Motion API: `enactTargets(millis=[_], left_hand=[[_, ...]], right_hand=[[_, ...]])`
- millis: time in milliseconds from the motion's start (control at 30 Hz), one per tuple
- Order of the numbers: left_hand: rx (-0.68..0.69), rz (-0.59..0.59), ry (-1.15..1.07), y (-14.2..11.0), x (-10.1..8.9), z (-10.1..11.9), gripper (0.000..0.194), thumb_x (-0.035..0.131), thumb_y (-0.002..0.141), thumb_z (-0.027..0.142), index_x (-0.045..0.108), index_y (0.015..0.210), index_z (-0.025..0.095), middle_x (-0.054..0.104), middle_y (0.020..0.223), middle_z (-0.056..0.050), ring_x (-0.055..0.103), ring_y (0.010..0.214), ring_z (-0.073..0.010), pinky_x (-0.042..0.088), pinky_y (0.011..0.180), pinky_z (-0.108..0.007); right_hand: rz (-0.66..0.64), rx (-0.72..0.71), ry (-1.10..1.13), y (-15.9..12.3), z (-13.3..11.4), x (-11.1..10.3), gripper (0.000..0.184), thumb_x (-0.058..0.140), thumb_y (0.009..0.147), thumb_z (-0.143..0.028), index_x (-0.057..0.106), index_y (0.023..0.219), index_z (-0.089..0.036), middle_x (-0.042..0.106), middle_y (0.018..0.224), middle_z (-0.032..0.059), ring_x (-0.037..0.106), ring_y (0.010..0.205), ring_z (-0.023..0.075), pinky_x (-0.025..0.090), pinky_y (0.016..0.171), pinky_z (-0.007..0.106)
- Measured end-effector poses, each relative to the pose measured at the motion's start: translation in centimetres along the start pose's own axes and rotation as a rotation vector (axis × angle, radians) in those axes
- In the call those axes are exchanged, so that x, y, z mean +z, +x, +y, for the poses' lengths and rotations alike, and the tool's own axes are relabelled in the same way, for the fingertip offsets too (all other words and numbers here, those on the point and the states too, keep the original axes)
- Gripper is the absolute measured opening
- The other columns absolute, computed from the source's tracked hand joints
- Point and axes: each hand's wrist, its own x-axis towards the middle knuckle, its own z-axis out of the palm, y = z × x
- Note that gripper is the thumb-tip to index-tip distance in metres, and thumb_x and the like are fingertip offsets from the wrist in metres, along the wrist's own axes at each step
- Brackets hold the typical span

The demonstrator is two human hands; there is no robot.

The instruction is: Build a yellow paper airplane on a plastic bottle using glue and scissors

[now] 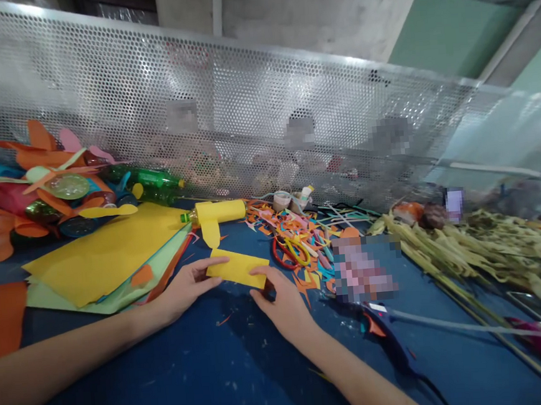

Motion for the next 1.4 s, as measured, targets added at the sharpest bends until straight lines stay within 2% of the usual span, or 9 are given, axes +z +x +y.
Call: enactTargets(millis=[133, 333, 533, 700, 867, 933, 1067, 1233, 1400], left_hand=[[-0.013, -0.025, -0.033, -0.12, 0.05, 0.24, 0.045, 0.063, 0.066, 0.017, 0.061, 0.111, 0.015, 0.062, 0.113, -0.010, 0.060, 0.093, -0.0215, 0.045, 0.085, -0.036], [-0.012, -0.044, -0.070, -0.29, 0.15, 0.07, 0.042, 0.068, 0.067, 0.024, 0.063, 0.108, 0.015, 0.065, 0.107, -0.010, 0.061, 0.093, -0.0219, 0.046, 0.084, -0.037], [0.062, -0.035, 0.099, -0.39, 0.17, 0.15, 0.030, 0.068, 0.070, 0.031, 0.069, 0.096, 0.017, 0.065, 0.100, -0.008, 0.060, 0.090, -0.0201, 0.046, 0.082, -0.031], [0.099, -0.024, 0.179, -0.47, 0.29, 0.47, 0.030, 0.068, 0.069, 0.033, 0.069, 0.094, 0.016, 0.064, 0.096, -0.008, 0.059, 0.089, -0.0200, 0.046, 0.080, -0.030], [0.027, -0.106, 0.012, -0.50, 0.64, 0.76, 0.052, 0.068, 0.068, 0.022, 0.053, 0.118, 0.022, 0.058, 0.117, -0.006, 0.058, 0.098, -0.0185, 0.046, 0.086, -0.033], [0.019, -0.121, -0.017, -0.51, 0.74, 0.86, 0.057, 0.068, 0.067, 0.019, 0.050, 0.121, 0.024, 0.056, 0.122, -0.004, 0.057, 0.102, -0.0183, 0.045, 0.089, -0.033], [-0.014, -0.125, 0.027, -0.59, 0.71, 0.73, 0.038, 0.069, 0.067, 0.024, 0.063, 0.104, 0.019, 0.063, 0.112, -0.006, 0.061, 0.096, -0.0204, 0.048, 0.085, -0.034], [-0.021, -0.114, 0.022, -0.75, 0.60, 0.32, 0.032, 0.069, 0.067, 0.028, 0.068, 0.097, 0.019, 0.066, 0.108, -0.005, 0.062, 0.095, -0.0211, 0.048, 0.086, -0.034], [0.011, -0.095, 0.102, -0.87, 0.61, 0.51, 0.033, 0.070, 0.066, 0.030, 0.068, 0.098, 0.019, 0.067, 0.104, -0.005, 0.062, 0.092, -0.0213, 0.048, 0.084, -0.034]], right_hand=[[0.054, -0.045, -0.060, -0.27, -0.43, -0.42, 0.021, 0.053, 0.077, -0.022, 0.058, 0.098, -0.022, 0.063, 0.097, 0.0037, 0.060, 0.077, 0.0171, 0.049, 0.073, 0.031], [0.084, -0.024, 0.041, -0.12, -0.28, -0.72, 0.015, 0.056, 0.078, -0.028, 0.057, 0.092, -0.022, 0.062, 0.095, 0.0045, 0.061, 0.077, 0.0179, 0.050, 0.074, 0.032], [0.107, -0.013, 0.106, -0.17, 0.04, -0.29, 0.015, 0.060, 0.076, -0.031, 0.050, 0.083, -0.023, 0.057, 0.086, 0.0025, 0.060, 0.075, 0.0175, 0.052, 0.065, 0.028], [0.134, -0.040, 0.099, -0.16, -0.21, -0.37, 0.014, 0.060, 0.076, -0.030, 0.049, 0.078, -0.022, 0.054, 0.078, 0.0012, 0.055, 0.072, 0.0161, 0.050, 0.065, 0.027], [0.117, -0.067, 0.072, -0.19, -0.32, -0.64, 0.010, 0.058, 0.077, -0.026, 0.049, 0.078, -0.021, 0.055, 0.078, 0.0021, 0.055, 0.074, 0.0159, 0.049, 0.068, 0.027], [0.112, -0.085, 0.057, -0.23, -0.36, -0.71, 0.009, 0.058, 0.077, -0.025, 0.049, 0.077, -0.021, 0.055, 0.079, 0.0022, 0.055, 0.075, 0.0160, 0.049, 0.068, 0.028], [0.073, -0.098, 0.049, -0.42, -0.42, -0.70, 0.011, 0.059, 0.075, -0.025, 0.049, 0.079, -0.022, 0.055, 0.079, 0.0013, 0.056, 0.073, 0.0158, 0.048, 0.067, 0.027], [-0.005, -0.068, 0.142, -0.65, -0.37, -0.79, 0.027, 0.060, 0.075, -0.028, 0.049, 0.100, -0.025, 0.058, 0.096, 0.0028, 0.059, 0.077, 0.0158, 0.049, 0.070, 0.028], [-0.004, -0.068, 0.146, -0.43, -0.09, -0.97, 0.015, 0.061, 0.075, -0.028, 0.056, 0.088, -0.022, 0.060, 0.092, 0.0029, 0.059, 0.082, 0.0168, 0.048, 0.071, 0.028]])
